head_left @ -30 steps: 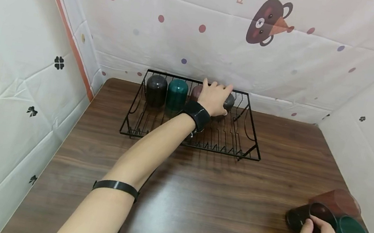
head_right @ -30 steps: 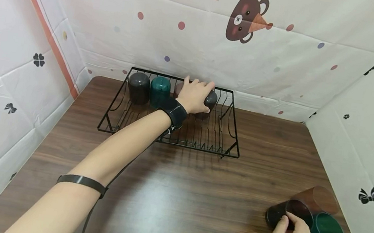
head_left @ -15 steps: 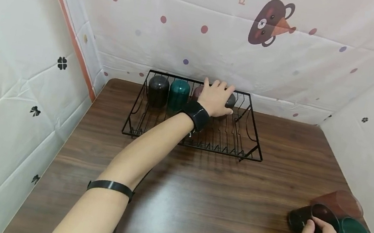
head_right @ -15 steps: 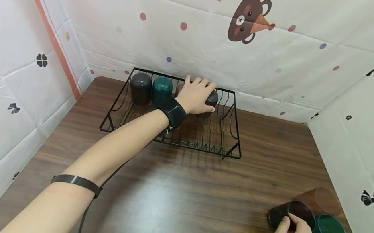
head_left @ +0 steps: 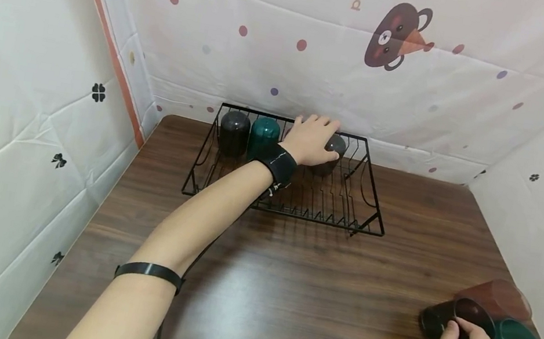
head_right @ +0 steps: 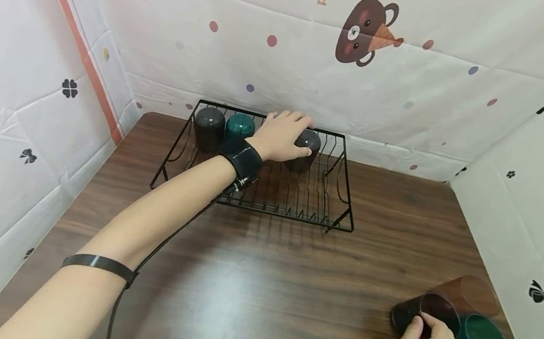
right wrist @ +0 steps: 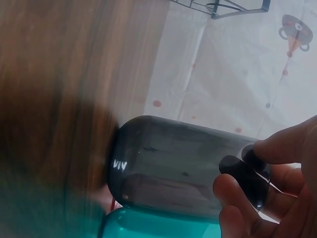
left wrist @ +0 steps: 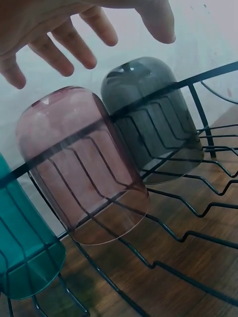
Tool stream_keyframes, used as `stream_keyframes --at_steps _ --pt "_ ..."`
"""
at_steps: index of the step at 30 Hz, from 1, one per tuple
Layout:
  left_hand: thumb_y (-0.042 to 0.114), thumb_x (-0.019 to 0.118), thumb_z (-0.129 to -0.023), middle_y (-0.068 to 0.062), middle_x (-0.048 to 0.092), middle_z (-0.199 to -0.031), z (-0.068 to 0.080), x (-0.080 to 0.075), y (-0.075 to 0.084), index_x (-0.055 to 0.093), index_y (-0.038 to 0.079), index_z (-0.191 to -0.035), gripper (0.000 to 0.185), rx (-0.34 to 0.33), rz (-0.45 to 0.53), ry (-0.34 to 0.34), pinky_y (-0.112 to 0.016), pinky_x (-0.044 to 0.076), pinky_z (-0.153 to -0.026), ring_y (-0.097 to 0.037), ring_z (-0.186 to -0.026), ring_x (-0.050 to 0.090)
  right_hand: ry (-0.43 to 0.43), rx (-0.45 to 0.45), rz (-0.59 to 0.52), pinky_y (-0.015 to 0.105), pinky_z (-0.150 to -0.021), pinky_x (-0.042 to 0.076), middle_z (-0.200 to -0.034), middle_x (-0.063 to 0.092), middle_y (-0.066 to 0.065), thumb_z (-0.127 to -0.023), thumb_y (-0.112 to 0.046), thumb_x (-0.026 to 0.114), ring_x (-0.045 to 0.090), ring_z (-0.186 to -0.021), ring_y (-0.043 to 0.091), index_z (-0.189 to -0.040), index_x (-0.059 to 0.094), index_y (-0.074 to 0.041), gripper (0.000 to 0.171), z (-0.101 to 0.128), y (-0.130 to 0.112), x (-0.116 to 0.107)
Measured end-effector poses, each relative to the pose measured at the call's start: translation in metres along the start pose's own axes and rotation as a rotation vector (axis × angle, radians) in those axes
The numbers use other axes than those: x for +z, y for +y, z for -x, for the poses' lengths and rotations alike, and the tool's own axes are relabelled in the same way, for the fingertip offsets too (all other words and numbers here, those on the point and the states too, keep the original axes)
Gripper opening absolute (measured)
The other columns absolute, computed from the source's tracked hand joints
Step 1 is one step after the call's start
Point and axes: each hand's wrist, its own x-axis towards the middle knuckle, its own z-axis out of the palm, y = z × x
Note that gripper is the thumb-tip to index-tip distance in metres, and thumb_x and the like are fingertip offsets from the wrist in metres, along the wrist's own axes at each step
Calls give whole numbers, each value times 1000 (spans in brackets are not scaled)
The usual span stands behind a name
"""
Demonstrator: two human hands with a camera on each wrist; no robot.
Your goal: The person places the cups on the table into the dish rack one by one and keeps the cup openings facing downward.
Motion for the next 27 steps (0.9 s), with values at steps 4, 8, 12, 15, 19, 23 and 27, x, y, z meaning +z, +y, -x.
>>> stream_keyframes --at_steps 4,8,12,15,19,23,27 --pt "51 60 -98 -1 45 -154 11 0 -1 44 29 -150 58 83 36 10 -53 30 -118 -25 -144 40 6 -23 -7 60 -63 41 -111 68 22 -103 -26 53 63 -83 42 -121 69 -4 33 3 1 2" --pt "52 61 -98 2 48 -151 24 -1 -2 48 29 -146 54 146 45 16 -51 32 -116 -23 -141 42 34 -72 -28 60 -60 41 -108 69 23 -102 -25 54 63 -80 42 -118 70 -4 31 3 0 4" --pt "54 59 -98 4 47 -152 36 -3 1 50 31 -145 53 185 34 15 -50 33 -117 -20 -143 41 66 -121 -56 61 -60 41 -105 69 23 -102 -24 56 63 -80 43 -116 71 -4 29 3 -2 6" --pt "54 59 -99 5 47 -152 45 -4 4 50 33 -144 51 224 42 5 -51 33 -118 -20 -143 42 66 -148 -66 62 -61 41 -105 69 24 -102 -23 57 64 -80 43 -115 71 -3 28 4 -6 8" --pt "54 59 -98 8 49 -150 54 -8 12 50 34 -144 51 272 53 -9 -52 32 -118 -18 -142 42 61 -196 -75 62 -61 43 -105 69 26 -101 -20 58 64 -80 43 -115 70 -1 27 5 -11 10" --pt "56 58 -98 9 49 -149 59 -15 23 49 36 -145 52 296 28 -14 -52 32 -118 -17 -141 43 67 -234 -84 59 -59 45 -103 69 27 -101 -18 60 64 -79 42 -114 70 1 26 7 -16 10" --pt "56 57 -98 9 49 -149 65 -20 35 49 36 -144 51 325 11 -36 -50 31 -120 -16 -140 44 66 -252 -94 58 -57 45 -101 69 27 -100 -17 61 64 -77 41 -113 70 2 25 8 -22 10"
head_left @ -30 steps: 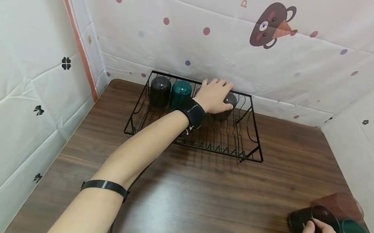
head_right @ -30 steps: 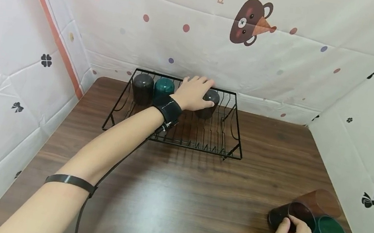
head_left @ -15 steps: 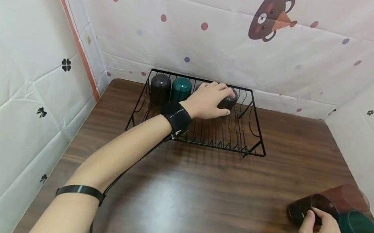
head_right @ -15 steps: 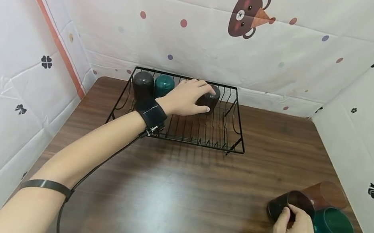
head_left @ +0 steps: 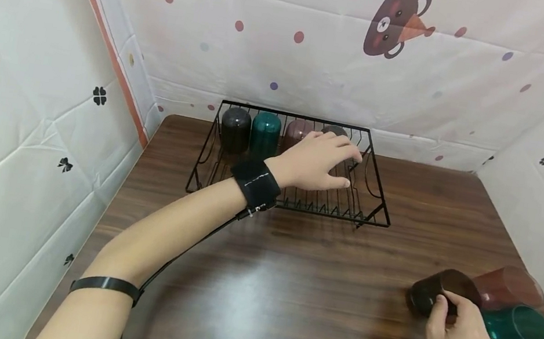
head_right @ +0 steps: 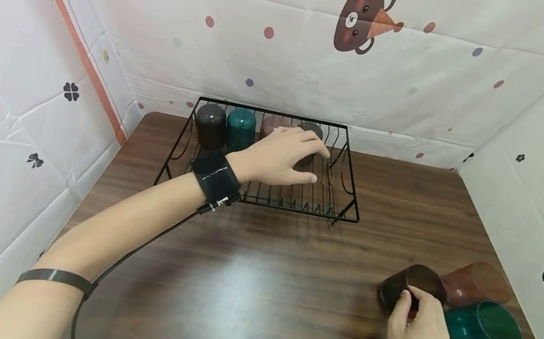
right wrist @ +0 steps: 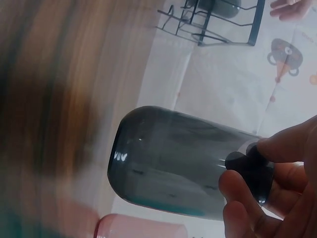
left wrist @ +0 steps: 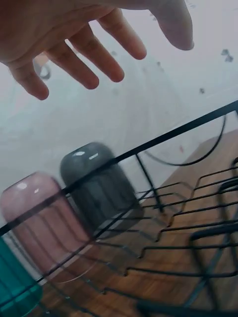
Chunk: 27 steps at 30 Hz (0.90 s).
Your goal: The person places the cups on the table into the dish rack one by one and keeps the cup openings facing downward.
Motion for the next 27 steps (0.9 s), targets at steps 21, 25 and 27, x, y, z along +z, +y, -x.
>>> stream_keyframes --at_steps 21,25,27 --pt "53 58 -99 7 48 -152 47 30 65 42 28 -152 61 188 139 -97 -32 43 -110 -12 -135 48 25 -183 -113 8 -52 34 -89 73 13 -95 -14 68 65 -65 29 -106 73 -4 16 5 -35 11" --pt "52 58 -100 3 48 -152 58 41 67 39 23 -155 65 161 227 -128 -28 42 -112 -11 -134 50 13 -196 -123 8 -52 34 -90 73 13 -95 -13 67 66 -65 31 -106 73 -4 15 7 -38 13" --pt "51 58 -100 2 47 -153 62 48 67 36 22 -157 67 147 266 -146 -28 42 -113 -11 -136 49 8 -195 -129 8 -52 34 -89 72 13 -95 -13 67 66 -65 32 -106 73 -4 15 8 -40 14"
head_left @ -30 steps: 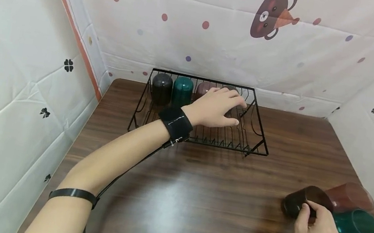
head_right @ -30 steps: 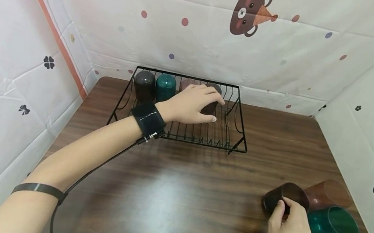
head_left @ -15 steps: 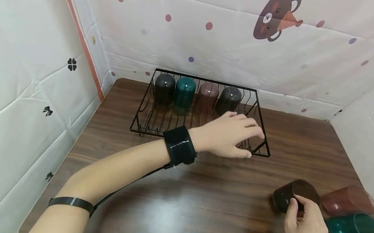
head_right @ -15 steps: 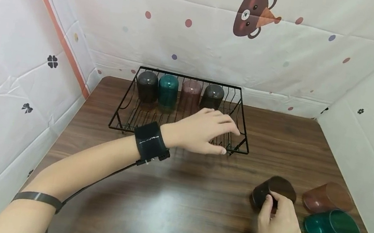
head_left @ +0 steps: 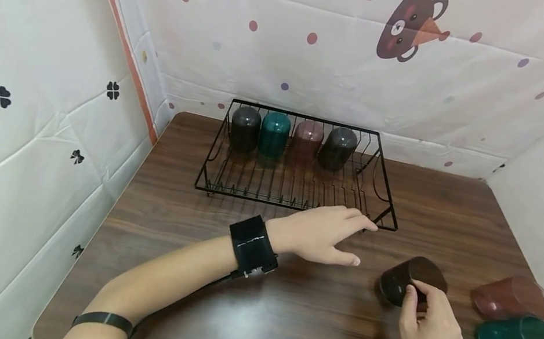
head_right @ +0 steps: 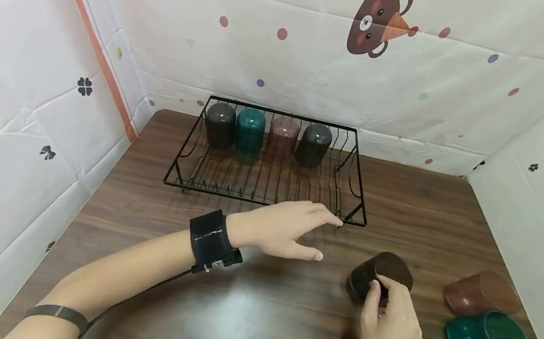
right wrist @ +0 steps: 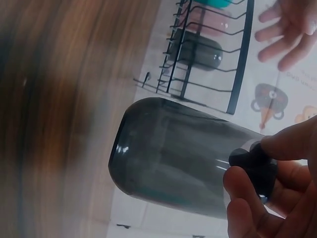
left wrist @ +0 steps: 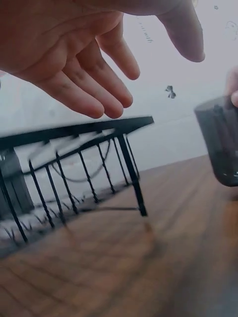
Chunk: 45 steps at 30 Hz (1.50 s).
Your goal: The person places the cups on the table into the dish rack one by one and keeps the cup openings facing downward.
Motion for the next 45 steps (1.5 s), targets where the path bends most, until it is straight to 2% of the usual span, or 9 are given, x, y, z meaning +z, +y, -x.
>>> stream_keyframes --at_steps 3,5,8,11,19,22,27,39,45 --pt "52 57 -100 2 44 -157 4 12 -2 33 22 -159 70 -22 40 -18 -29 41 -115 -11 -139 48 -2 -3 -10 8 -52 35 -88 72 12 -95 -13 68 65 -64 26 -106 73 -4 15 0 -4 1" --pt "52 57 -100 2 41 -159 7 20 -4 31 21 -160 72 -35 58 -25 -29 41 -115 -11 -140 47 6 -17 -23 9 -52 36 -87 72 11 -94 -12 69 62 -61 12 -105 73 -5 14 1 -6 2" --pt "54 57 -100 2 40 -160 13 29 -7 29 21 -161 75 -51 82 -18 -30 42 -115 -11 -142 47 15 -47 -52 10 -53 39 -84 71 9 -93 -11 70 49 -66 -14 -104 73 -5 13 1 -9 4" --pt "56 57 -99 2 37 -162 19 36 -10 26 22 -162 78 -75 107 -9 -30 43 -114 -12 -142 46 14 -75 -84 10 -53 40 -80 70 7 -92 -10 70 41 -70 -24 -103 74 -5 12 2 -13 5" --pt "58 58 -98 4 35 -164 39 49 -20 24 25 -162 80 -128 176 8 -35 44 -114 -14 -145 44 -16 -152 -152 12 -53 44 -79 70 4 -89 -5 73 56 -61 -2 -101 74 -6 12 3 -32 12" --pt "57 60 -98 4 34 -164 48 53 -23 23 25 -163 81 -149 237 10 -36 42 -116 -14 -146 42 -32 -192 -179 12 -54 47 -83 71 4 -89 -3 72 57 -61 0 -101 73 -5 12 5 -38 16" --pt "54 64 -97 3 37 -163 57 59 -28 23 23 -162 83 -173 324 25 -36 43 -114 -15 -140 51 -47 -246 -220 12 -56 48 -84 70 5 -89 -1 71 57 -62 3 -100 71 -3 11 6 -46 21" --pt "56 65 -95 -1 36 -164 66 72 -30 20 23 -163 88 -182 417 27 -33 47 -111 -12 -134 57 -93 -300 -273 12 -61 48 -85 67 2 -90 -1 71 57 -65 6 -103 70 -4 13 9 -68 27" --pt "51 67 -95 -3 43 -159 74 74 -31 23 18 -162 87 -168 471 38 -26 48 -106 -13 -129 61 -118 -330 -296 14 -62 49 -86 66 2 -90 -1 72 58 -68 8 -105 70 -4 15 11 -78 31"
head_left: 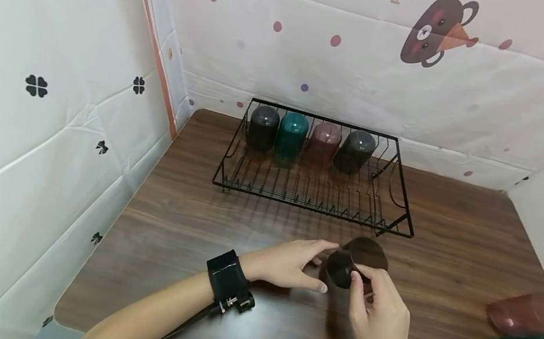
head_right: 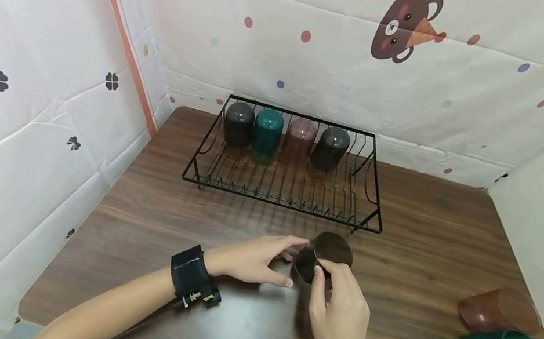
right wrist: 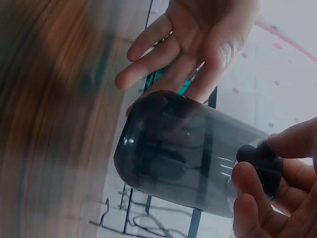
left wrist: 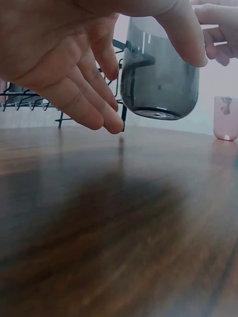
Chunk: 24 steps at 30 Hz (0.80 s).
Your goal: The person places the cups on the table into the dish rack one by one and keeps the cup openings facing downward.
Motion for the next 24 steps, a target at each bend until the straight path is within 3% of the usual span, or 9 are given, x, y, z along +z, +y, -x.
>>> stream_keyframes --at_steps 16,24 --pt "43 73 -93 3 57 -140 14 4 -15 35 22 -156 76 -21 73 48 -18 52 -89 0 -104 64 -100 -21 -140 11 -68 48 -94 68 -2 -93 -2 70 59 -75 3 -108 70 -10 17 -2 -18 13" --pt "40 79 -89 3 59 -135 20 2 -20 41 23 -150 73 -45 185 70 -18 54 -91 -2 -107 63 -109 -36 -262 10 -69 48 -93 68 -1 -95 -2 69 59 -76 1 -108 70 -11 16 -2 -21 18"
